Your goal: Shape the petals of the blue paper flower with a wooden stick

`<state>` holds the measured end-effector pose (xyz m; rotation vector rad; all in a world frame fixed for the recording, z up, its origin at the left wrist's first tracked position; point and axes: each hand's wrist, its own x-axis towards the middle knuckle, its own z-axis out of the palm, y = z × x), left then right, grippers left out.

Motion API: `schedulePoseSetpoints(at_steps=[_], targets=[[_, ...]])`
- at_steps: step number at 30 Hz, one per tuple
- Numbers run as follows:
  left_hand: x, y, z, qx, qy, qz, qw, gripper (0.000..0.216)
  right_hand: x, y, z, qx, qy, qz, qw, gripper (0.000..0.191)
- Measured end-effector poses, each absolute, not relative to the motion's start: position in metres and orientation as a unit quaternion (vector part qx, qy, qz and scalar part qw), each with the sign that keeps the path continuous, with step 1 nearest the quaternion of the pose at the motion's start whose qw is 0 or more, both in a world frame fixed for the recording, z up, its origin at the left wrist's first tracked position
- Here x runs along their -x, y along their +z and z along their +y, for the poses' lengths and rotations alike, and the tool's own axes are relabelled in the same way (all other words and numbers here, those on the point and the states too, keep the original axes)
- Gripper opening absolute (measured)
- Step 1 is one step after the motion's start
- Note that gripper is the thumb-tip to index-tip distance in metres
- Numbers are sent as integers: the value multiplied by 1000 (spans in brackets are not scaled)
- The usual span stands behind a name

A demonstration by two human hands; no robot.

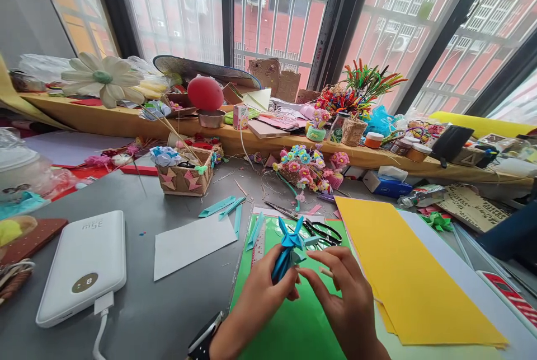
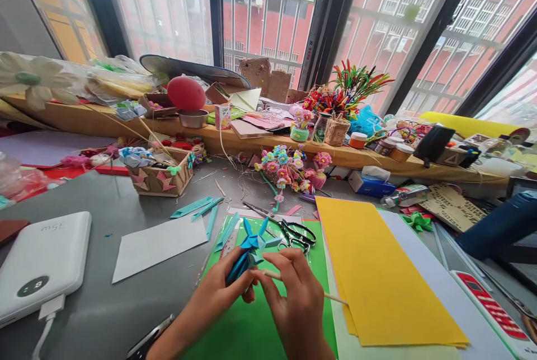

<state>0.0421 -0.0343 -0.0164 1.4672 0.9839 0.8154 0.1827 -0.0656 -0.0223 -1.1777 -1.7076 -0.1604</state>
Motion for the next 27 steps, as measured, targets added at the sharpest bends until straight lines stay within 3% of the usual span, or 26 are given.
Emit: schedulePoseSetpoints(at_steps=[11, 20, 27], targets=[[-41, -16, -36, -695, 344, 400, 488, 16, -185, -14, -65, 463, -49, -742, 482, 11], [-41, -20, -37, -802, 307, 442, 258, 12, -186, -14, -65, 481, -67, -727, 486, 12], [-41, -20, -39, -816, 306, 430, 237, 12, -189, -13, -64, 458, -158, -735, 474, 17]])
